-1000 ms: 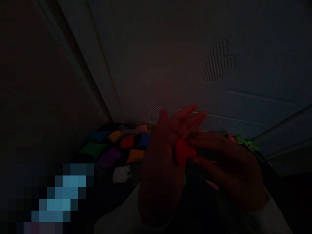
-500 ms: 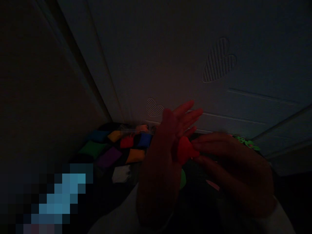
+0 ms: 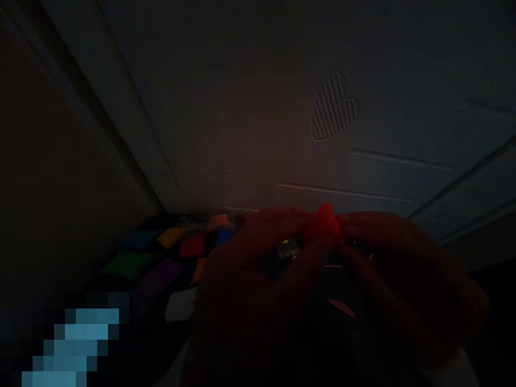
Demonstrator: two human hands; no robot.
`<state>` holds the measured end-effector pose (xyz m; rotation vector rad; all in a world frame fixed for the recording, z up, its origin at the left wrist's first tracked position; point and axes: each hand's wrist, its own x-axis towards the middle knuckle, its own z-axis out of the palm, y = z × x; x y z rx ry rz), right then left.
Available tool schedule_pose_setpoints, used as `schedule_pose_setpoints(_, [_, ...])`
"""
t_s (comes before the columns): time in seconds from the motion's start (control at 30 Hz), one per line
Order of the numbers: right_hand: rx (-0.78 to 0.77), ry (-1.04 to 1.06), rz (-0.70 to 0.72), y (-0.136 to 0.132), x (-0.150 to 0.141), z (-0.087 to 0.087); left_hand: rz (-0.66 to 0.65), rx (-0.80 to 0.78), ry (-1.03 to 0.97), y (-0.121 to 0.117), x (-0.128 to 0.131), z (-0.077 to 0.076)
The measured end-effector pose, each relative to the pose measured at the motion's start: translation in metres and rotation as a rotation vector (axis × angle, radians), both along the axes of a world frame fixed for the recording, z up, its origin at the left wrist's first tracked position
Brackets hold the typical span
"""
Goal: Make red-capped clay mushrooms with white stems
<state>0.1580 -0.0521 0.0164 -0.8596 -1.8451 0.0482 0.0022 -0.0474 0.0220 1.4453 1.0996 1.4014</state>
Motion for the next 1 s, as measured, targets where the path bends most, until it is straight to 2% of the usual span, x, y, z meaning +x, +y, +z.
schedule_pose_setpoints(0.13, [-0.019,-0.022,0.028,0.002,0.0013,0.0007,0.052,0.003,0.015,-0.0003,-0.0006,0.0004])
schedule_pose_setpoints(0.27, [0.022,-0.042,0.002,0.0018,0.002,0.0005,0.037,0.003,0.017,0.0007,0.0002,0.0027])
schedule_pose_setpoints(0.4, [-0.001,-0.04,0.027,0.0004,0.003,-0.0005,0.03,-0.012,0.015,0.0015,0.0012,0.003])
schedule_pose_setpoints(0.7, [0.036,-0.073,-0.058,0.0006,0.0025,-0.0002,0.037,-0.021,0.034,-0.0007,0.0013,0.0036])
schedule_pose_setpoints(1.0, [0.072,-0.091,-0.074,0.001,0.0018,0.0012,0.069,-0.02,0.054,0.0015,0.0002,0.0035])
